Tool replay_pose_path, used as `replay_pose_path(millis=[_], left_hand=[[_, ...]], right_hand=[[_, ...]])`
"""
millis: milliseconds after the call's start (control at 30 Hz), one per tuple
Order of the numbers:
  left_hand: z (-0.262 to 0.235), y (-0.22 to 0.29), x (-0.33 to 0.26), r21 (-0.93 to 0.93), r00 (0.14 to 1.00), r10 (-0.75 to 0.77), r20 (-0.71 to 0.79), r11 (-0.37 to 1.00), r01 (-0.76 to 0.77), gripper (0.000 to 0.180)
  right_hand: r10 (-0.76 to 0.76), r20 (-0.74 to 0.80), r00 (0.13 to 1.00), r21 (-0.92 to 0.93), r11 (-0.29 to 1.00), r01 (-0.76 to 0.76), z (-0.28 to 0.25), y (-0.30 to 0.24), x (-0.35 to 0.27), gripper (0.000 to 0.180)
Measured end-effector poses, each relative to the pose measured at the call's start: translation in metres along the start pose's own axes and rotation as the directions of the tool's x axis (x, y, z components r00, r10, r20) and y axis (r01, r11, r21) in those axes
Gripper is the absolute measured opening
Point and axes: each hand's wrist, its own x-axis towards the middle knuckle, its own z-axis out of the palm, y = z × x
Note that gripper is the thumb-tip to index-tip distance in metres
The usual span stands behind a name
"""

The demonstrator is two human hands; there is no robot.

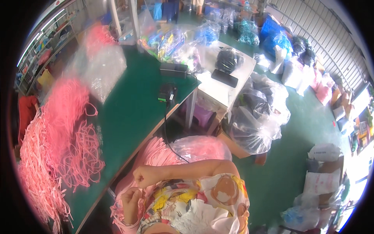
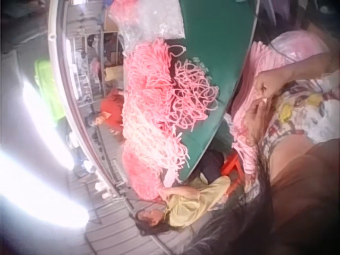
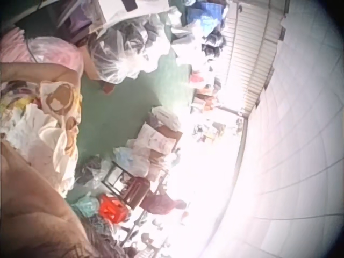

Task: The person sits at a green table in a factory setting, repeatedly picking up pink elastic straps and small clear plastic clips. They insert the ends of the straps into the clips to secure them, then place the finished items onto a pile on the table.

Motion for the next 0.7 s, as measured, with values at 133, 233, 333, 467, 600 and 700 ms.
replay_pose_path(millis=[133,233,333,467,600,700], left_hand=[[0.006,0.000,-0.002,0.142,0.995,0.082,-0.050,0.987,-0.074,0.017],[0.009,-0.002,-0.001,0.143,0.988,0.140,-0.070,0.981,-0.129,0.015],[0.001,-0.011,0.002,0.290,0.974,0.220,-0.048,0.936,-0.198,0.015],[-0.001,-0.010,0.000,0.472,0.929,0.370,0.005,0.818,-0.328,0.014],[-0.007,-0.020,-0.001,0.403,0.936,0.352,-0.008,0.858,-0.319,0.015],[-0.009,-0.016,-0.007,0.138,0.998,0.054,-0.015,0.989,-0.051,0.018]], right_hand=[[0.013,-0.027,1.000,0.060,0.998,-0.011,-0.001,-0.003,-0.001,0.009],[0.069,0.017,0.997,0.081,0.994,-0.070,-0.003,-0.008,-0.002,0.010],[0.024,-0.005,1.000,0.056,0.998,-0.024,-0.002,0.000,-0.001,0.011],[-0.015,-0.022,1.000,0.010,1.000,0.015,0.001,0.002,0.002,0.013],[0.096,0.038,0.995,-0.008,0.995,-0.096,0.001,-0.008,0.002,0.013],[0.070,0.075,0.995,-0.050,0.997,-0.066,0.005,0.003,0.001,0.011]])
